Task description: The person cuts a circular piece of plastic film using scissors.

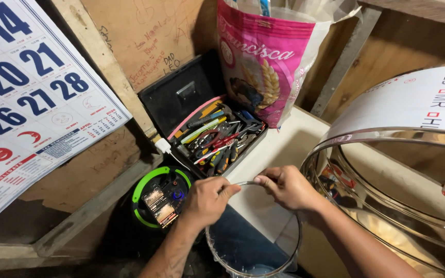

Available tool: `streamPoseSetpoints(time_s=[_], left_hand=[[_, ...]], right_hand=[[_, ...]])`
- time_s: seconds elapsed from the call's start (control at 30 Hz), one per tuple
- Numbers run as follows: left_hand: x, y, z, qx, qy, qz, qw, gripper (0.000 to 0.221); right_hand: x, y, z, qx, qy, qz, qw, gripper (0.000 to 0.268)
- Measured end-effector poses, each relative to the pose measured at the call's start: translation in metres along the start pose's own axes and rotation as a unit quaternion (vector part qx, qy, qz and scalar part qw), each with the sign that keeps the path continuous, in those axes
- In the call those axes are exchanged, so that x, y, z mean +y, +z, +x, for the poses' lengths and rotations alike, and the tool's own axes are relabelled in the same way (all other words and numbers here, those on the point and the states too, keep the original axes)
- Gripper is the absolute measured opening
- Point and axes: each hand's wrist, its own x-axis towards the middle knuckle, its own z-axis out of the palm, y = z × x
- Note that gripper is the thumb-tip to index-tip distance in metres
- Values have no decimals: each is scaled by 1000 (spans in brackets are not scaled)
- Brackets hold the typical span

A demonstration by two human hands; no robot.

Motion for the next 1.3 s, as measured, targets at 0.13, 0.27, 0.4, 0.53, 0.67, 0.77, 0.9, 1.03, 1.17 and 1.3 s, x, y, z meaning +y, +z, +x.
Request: streamPoseSetpoints(time_s=[0.13,0.27,0.4,0.53,0.67,0.77,0.9,1.03,1.17,1.3], left_hand=[[-8,5,1,62,9,-139,988,37],[-35,33,12,-10,-153,-342,927,40],[-41,46,13,46,-184,-404,895,45],[-36,27,-4,51,-168,-316,933,37],[-8,5,-31,-81,-249,-87,961,39],[-15,7,-42,-99,-267,-96,954,17],[-41,16,-46,-101,-202,-194,955,17],[-61,34,-50,-100,-172,-283,938,28],[-19,25,-42,-51,-224,-116,966,22],[-30,37,-40,76,-60,-10,995,30]], right_hand=[[26,14,9,-7,17,155,988,33],[58,25,23,-40,61,224,972,30],[95,32,37,-27,62,208,976,30],[87,15,26,8,108,175,979,31],[62,3,5,26,142,133,981,37],[44,0,-2,20,152,95,984,39],[39,0,-3,11,172,134,976,38],[57,9,1,9,172,135,976,35],[48,3,0,23,197,133,971,36],[54,5,1,23,180,128,975,35]])
